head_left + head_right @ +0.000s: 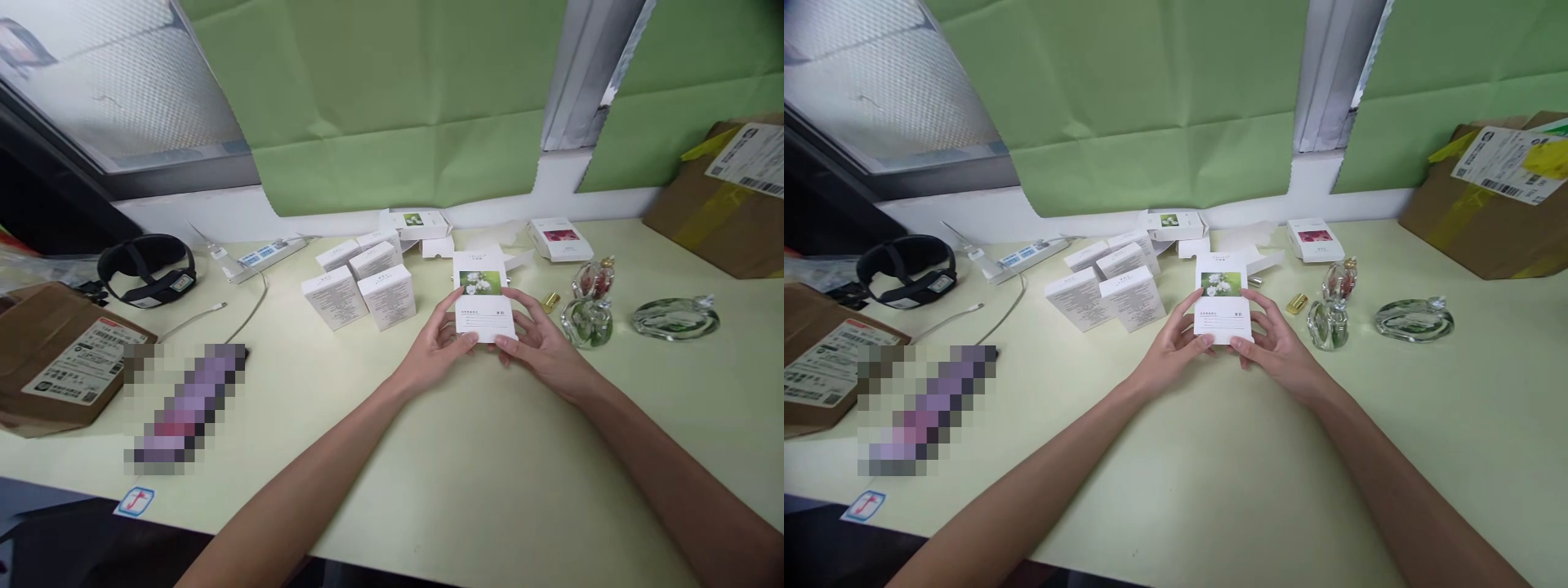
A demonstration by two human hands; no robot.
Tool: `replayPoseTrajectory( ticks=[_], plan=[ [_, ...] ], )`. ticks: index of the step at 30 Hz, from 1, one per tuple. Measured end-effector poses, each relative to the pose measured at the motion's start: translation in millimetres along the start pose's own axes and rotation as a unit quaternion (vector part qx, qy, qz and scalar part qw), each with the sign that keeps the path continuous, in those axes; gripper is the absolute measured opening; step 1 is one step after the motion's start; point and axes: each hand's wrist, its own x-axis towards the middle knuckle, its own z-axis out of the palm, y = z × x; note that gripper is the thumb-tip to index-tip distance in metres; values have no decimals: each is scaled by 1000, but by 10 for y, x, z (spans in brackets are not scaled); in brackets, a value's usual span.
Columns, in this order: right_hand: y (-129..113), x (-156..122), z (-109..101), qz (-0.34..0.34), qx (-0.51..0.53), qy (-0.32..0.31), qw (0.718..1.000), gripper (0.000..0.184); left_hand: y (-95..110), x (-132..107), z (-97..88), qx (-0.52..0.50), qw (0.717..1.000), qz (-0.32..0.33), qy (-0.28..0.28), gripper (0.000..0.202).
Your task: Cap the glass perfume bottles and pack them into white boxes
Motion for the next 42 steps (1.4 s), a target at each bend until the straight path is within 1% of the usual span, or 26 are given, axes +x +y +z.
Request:
replayPoseTrajectory(
  ticks=[7,13,16,29,39,42],
  plan=[
    [20,3,-26,-1,5,0,1000,75,-25,0,-9,1,1000,8,-11,75],
    [31,14,-21,-5,9,5,1000,75,-41,8,-5,-4,1000,17,-24,89],
    [37,14,-19,-5,11,4,1000,75,-50,12,-1,-6,999,24,-26,92],
    [16,14,-23,-1,16,3,1000,75,-48,4,14,-3,1000,20,-17,88],
    [10,3,-22,5,16,7,1000,75,-46,-12,19,8,1000,21,-15,73],
    [21,13,-23,5,11,12,1000,76,-45,-15,21,9,1000,19,-14,71]
  ],
)
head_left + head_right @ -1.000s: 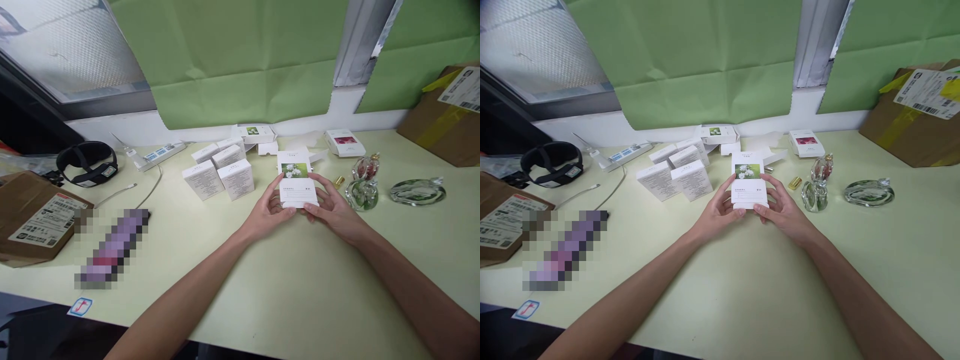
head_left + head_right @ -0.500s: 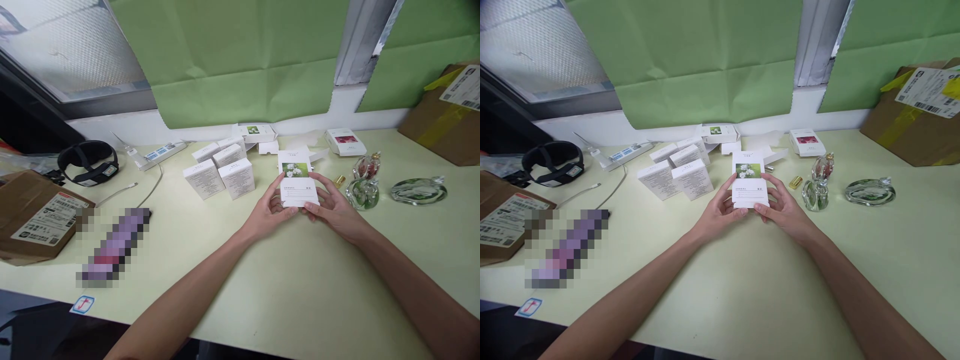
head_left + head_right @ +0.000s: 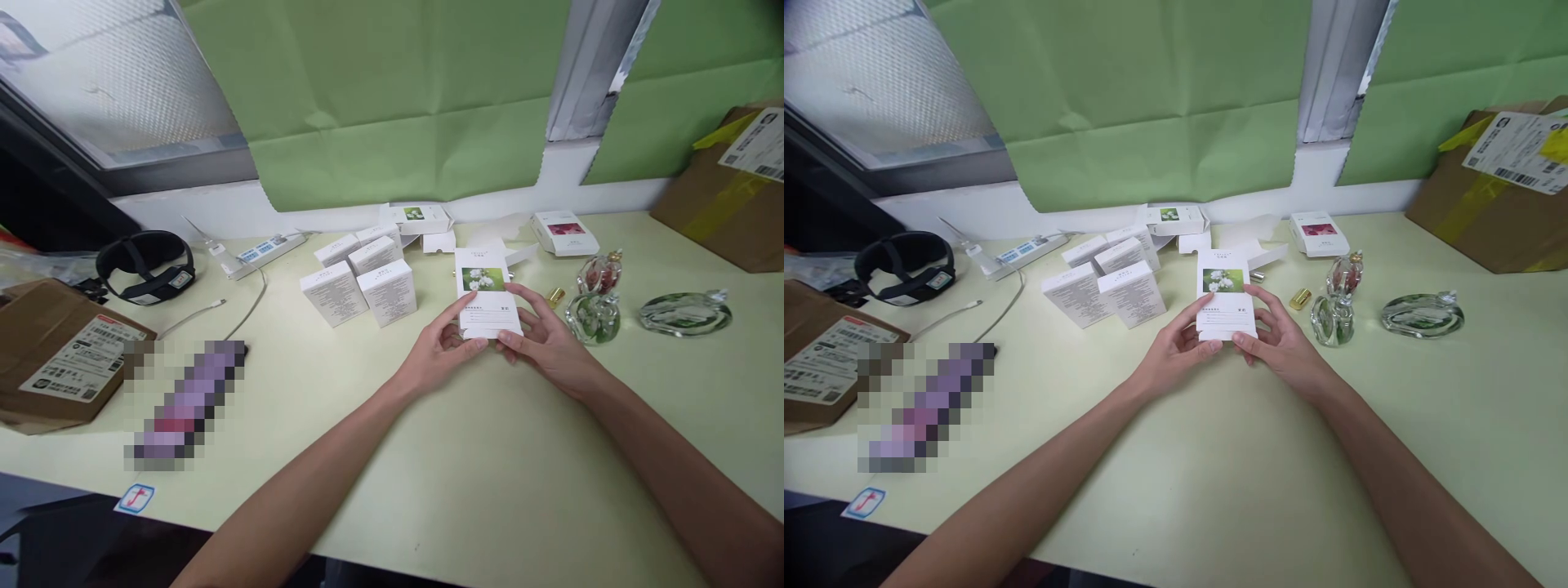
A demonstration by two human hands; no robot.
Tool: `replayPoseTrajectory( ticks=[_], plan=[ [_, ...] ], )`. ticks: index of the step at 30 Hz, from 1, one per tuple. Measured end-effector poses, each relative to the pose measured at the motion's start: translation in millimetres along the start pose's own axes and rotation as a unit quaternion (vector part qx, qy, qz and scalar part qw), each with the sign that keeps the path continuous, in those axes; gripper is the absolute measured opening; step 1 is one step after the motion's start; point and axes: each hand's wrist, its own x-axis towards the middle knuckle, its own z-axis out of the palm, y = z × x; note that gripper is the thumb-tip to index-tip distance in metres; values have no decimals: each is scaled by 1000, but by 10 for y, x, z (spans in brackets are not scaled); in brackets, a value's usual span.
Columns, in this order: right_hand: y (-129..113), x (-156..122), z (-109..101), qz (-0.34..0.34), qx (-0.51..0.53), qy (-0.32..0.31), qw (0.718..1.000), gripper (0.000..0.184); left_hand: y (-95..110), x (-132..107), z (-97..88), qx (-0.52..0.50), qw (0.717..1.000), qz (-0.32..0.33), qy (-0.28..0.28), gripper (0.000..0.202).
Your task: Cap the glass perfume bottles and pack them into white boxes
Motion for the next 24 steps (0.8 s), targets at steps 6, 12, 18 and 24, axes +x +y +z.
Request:
replayPoseTrajectory(
  ticks=[6,12,18,24],
  plan=[
    [1,5,-3,4,-2,2,1000,77,8,-1,14,6,1000,2,5,69],
    [-3,-4,-1,6,2,6,1000,77,29,-8,16,21,1000,-8,8,67],
    [0,-8,-4,8,8,2,1000,74,42,-7,14,22,1000,-11,7,68],
    [-6,-2,-4,10,5,5,1000,74,35,-3,17,15,1000,-9,6,67]
  ],
)
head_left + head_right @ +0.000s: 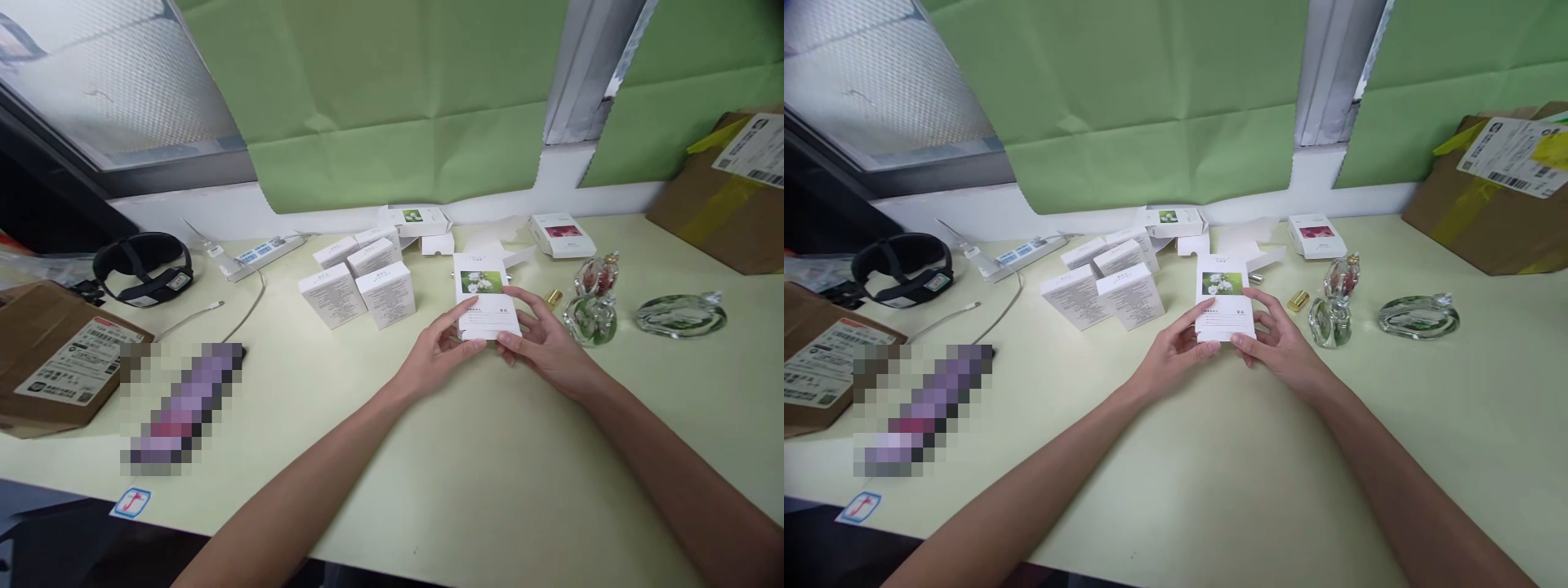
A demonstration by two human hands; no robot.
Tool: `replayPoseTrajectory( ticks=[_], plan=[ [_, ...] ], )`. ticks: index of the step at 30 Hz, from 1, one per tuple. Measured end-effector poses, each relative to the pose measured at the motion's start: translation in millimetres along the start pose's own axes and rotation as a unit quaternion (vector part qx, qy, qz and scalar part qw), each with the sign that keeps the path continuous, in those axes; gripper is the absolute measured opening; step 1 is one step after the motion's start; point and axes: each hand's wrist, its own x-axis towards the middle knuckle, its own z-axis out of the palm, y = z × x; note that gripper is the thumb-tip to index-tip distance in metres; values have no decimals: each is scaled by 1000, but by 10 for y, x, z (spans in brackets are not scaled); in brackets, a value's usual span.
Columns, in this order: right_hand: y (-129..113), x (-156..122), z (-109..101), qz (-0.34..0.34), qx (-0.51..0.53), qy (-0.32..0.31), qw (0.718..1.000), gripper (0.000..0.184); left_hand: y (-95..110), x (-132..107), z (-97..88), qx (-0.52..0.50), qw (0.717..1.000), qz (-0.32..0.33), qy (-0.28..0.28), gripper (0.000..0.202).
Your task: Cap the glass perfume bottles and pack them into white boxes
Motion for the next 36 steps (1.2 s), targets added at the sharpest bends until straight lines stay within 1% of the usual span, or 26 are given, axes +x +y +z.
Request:
replayPoseTrajectory(
  ticks=[13,24,30,36],
  plan=[
    [2,6,-5,-4,-5,4,1000,72,-37,15,-13,-3,1000,4,0,64],
    [-6,3,8,-11,-17,0,1000,72,7,-21,-13,40,999,-6,-4,60],
    [3,8,13,-15,-41,10,999,74,-21,-8,-27,21,1000,3,-13,58],
    [16,11,18,-24,-39,16,999,72,-39,-9,-33,9,1000,8,-23,60]
  ],
)
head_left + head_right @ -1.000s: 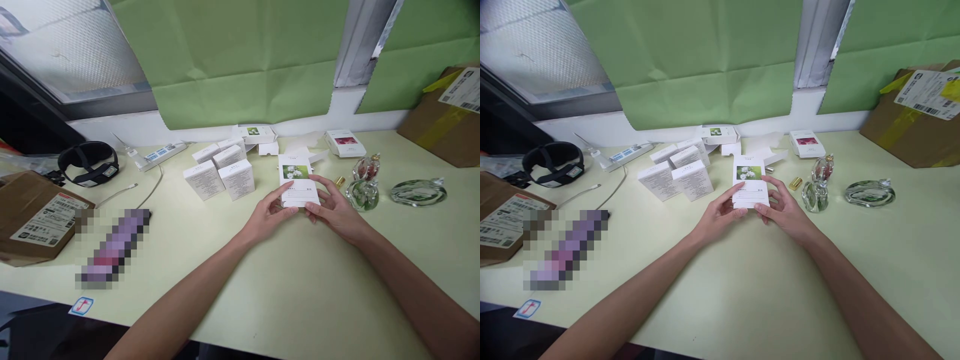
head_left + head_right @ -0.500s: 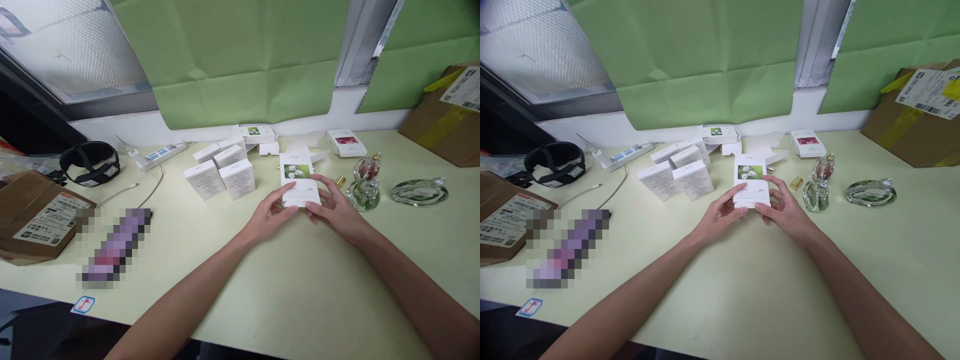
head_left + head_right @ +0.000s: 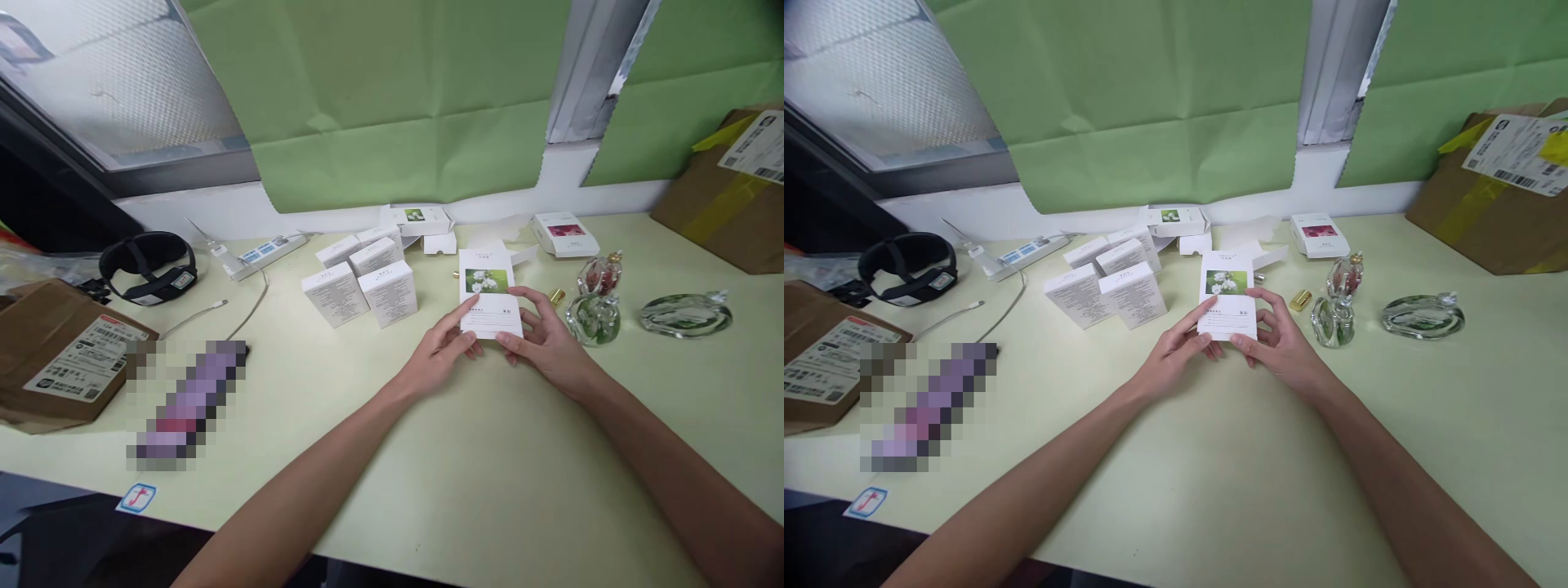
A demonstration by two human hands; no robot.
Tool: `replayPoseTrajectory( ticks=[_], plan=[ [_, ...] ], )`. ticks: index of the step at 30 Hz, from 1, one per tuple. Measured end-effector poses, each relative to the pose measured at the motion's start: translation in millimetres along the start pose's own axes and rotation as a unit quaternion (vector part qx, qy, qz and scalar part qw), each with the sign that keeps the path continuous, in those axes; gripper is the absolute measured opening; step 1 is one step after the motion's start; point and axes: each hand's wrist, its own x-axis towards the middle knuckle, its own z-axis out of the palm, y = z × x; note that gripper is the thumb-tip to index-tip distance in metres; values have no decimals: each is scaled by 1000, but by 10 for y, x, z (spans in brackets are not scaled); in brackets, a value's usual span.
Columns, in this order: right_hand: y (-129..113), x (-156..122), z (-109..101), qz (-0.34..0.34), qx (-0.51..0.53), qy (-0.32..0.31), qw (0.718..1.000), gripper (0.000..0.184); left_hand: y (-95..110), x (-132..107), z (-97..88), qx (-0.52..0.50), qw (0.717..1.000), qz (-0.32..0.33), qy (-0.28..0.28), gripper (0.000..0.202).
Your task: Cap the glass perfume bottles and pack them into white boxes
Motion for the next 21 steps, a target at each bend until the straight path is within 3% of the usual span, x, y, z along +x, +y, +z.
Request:
replayPoseTrajectory(
  ticks=[8,12,21],
  plan=[
    [-6,-10,-39,-18,-11,-13,1000,67,4,1,-2,20,1000,13,-6,64],
    [-12,-22,-64,-25,-36,-32,999,53,8,5,5,39,999,18,12,62],
    [46,11,-90,-41,-28,9,999,44,18,-15,27,79,995,25,47,56]
  ],
)
